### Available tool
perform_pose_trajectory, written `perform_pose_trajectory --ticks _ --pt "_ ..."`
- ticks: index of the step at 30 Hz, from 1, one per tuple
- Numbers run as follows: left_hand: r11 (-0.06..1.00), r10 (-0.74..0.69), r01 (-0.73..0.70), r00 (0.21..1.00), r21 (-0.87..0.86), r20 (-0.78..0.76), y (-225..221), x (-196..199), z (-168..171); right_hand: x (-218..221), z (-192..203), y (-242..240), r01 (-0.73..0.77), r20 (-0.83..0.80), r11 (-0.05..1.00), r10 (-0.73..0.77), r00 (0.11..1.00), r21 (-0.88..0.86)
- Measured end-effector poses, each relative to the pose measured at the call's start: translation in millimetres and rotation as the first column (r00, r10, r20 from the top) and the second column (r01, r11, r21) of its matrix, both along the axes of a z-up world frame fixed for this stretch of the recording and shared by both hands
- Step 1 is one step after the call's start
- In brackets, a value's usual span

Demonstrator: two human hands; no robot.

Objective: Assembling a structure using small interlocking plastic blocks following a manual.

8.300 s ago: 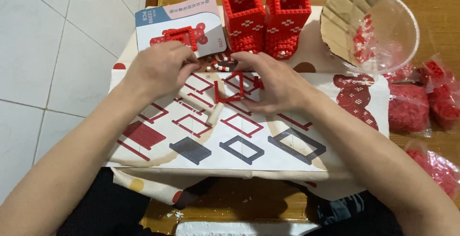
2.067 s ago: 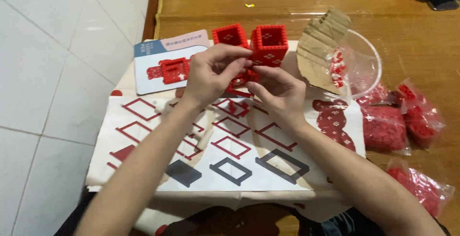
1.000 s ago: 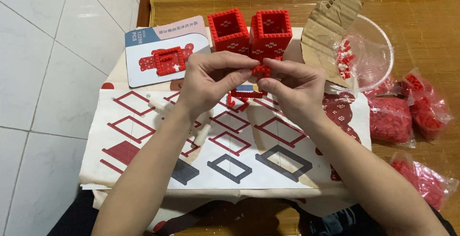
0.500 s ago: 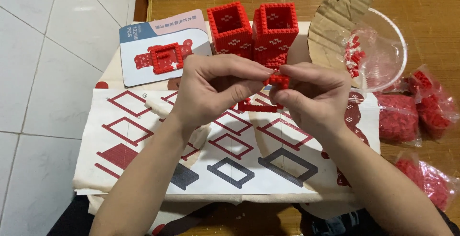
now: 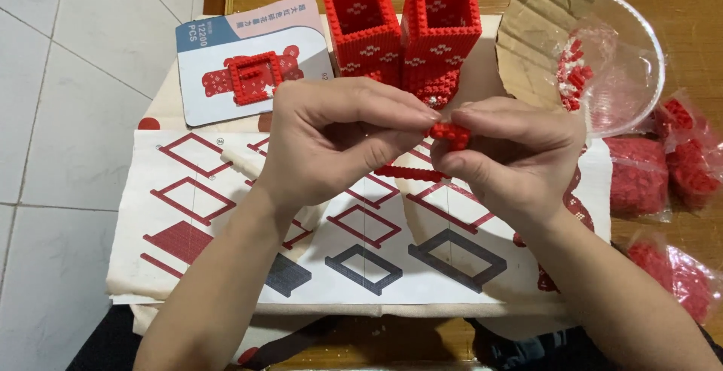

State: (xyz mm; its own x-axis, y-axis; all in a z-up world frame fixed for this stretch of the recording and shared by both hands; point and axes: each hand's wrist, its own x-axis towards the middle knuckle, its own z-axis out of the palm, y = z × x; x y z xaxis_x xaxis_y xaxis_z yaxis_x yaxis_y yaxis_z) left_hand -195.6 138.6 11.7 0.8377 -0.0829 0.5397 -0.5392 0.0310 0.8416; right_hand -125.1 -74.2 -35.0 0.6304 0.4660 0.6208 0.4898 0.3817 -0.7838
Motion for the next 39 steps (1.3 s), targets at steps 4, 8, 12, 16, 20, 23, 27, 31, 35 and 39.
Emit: perform_pose_trajectory --ticks 4,8,12,16,20,23,27,31,35,39 --pt "1.000 -0.016 0.016 1.000 -0.009 -0.013 -0.2 -0.2 0.6 -1.1 -1.7 -2.1 0.043 -0.038 0.999 -0.043 0.998 -0.018" --pt "0.998 -0.044 0.044 0.999 -0.034 -0.004 1.2 1.7 -3.2 -0.8 -2.4 -1.6 0.100 -0.022 0.994 -0.101 0.995 -0.046" --pt "0.999 -0.026 0.025 1.000 -0.025 -0.015 0.7 0.5 -2.5 -1.0 -2.4 -0.8 0.078 -0.027 0.996 -0.079 0.997 -0.036" --pt "0.999 -0.042 0.040 0.999 -0.036 -0.035 1.9 -0.1 -2.9 -0.4 -3.6 -2.1 0.078 -0.026 0.996 -0.079 0.997 -0.040" --pt "0.996 -0.081 0.079 0.996 -0.045 -0.041 4.7 0.6 -4.3 -3.1 -0.9 -0.8 0.057 -0.043 0.998 -0.058 0.997 -0.025" --pt "0.998 -0.058 0.057 0.997 -0.025 -0.045 4.8 0.0 -2.9 -1.7 -2.6 -2.0 0.051 -0.020 0.998 -0.052 0.998 -0.042" --pt "0.997 -0.065 0.063 0.997 -0.046 -0.038 4.9 0.4 -3.1 -2.8 -1.5 -0.9 0.057 -0.012 0.997 -0.057 0.998 -0.043" --pt "0.996 -0.081 0.081 0.997 -0.024 -0.014 5.0 1.6 -3.1 -1.5 -2.7 -1.3 0.067 -0.026 0.997 -0.068 0.997 -0.035" --pt "0.999 -0.051 0.050 0.999 -0.017 -0.020 4.2 1.2 -3.1 -1.8 -2.5 -1.5 0.088 -0.024 0.994 -0.090 0.996 -0.058" --pt "0.998 -0.054 0.054 0.999 -0.015 -0.002 4.6 1.6 -5.3 -1.0 -3.6 -1.4 0.070 -0.023 0.996 -0.071 0.997 -0.050"
